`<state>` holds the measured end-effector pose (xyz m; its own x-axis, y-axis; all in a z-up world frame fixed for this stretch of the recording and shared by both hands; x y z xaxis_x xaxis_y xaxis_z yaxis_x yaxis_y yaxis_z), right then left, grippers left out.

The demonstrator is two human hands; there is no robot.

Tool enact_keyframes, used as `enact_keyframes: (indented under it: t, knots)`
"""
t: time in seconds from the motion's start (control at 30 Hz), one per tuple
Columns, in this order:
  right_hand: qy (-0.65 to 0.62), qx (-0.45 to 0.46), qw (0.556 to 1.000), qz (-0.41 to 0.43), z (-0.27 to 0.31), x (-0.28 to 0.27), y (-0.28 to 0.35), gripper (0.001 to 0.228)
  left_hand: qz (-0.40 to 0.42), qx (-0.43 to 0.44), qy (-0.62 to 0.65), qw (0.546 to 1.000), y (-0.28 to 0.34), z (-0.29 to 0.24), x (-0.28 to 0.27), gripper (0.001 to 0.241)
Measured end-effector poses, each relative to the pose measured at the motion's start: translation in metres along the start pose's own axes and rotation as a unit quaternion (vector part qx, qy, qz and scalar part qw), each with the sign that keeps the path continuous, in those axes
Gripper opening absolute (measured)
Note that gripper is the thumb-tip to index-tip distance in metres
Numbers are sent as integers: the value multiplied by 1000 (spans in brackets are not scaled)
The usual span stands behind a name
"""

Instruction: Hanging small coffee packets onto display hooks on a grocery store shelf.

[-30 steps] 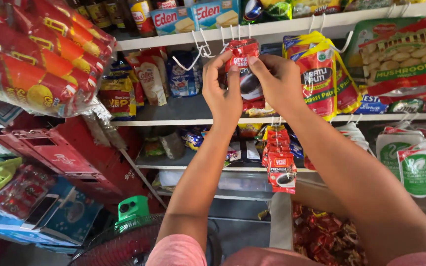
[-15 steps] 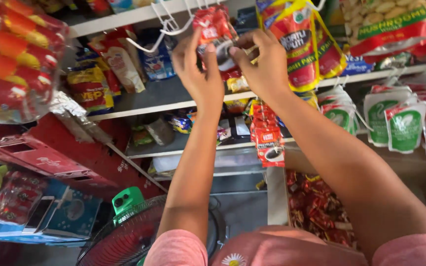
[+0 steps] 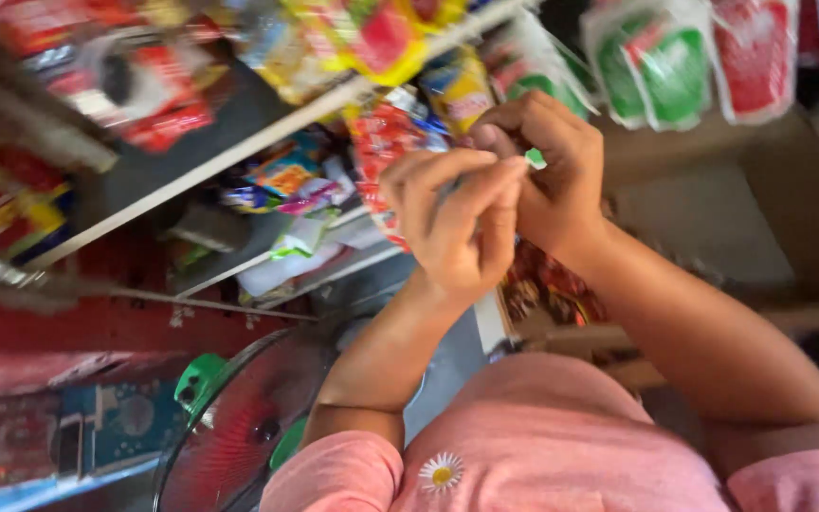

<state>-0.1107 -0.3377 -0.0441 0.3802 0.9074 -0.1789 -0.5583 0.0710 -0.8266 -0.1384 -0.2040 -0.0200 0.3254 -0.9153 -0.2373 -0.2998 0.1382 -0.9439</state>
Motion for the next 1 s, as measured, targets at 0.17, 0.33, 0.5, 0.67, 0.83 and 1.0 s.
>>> enact_keyframes:
  t: [0.17, 0.33, 0.5, 0.67, 0.83, 1.0]
  knots:
    - [24, 173, 984, -20, -72, -78, 72, 30, 120, -57, 142, 981, 39, -21, 103, 19]
    - [109, 317, 942, -28, -171, -150, 181, 43, 203, -152, 228, 940, 115, -19, 217, 15]
    - [232, 429, 868, 95, -240, -191, 272, 14, 281, -349, 230, 864, 240, 7, 325, 16]
    - [326, 495, 778, 211, -298, -219, 376, 17, 431, -443, 129, 776, 383, 35, 393, 22]
    - [379, 565, 667, 303, -340, -252, 433, 24, 601, -481, 28, 638, 498, 35, 425, 25]
    - [411, 584, 576, 397, -388, -278, 502, 22, 637, -431, 22, 639, 587, 28, 460, 27]
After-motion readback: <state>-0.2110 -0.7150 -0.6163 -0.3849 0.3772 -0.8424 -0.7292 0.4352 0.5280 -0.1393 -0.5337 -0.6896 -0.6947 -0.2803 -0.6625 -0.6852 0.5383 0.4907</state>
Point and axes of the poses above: each hand's wrist, its own y-axis away from the middle knuckle, its own x-axis out of the palm, z = x × y, the point moved 4 cm from there along -y, towards the middle knuckle, and after that the axes turned 7 degrees about y, right-handed, at the moved point
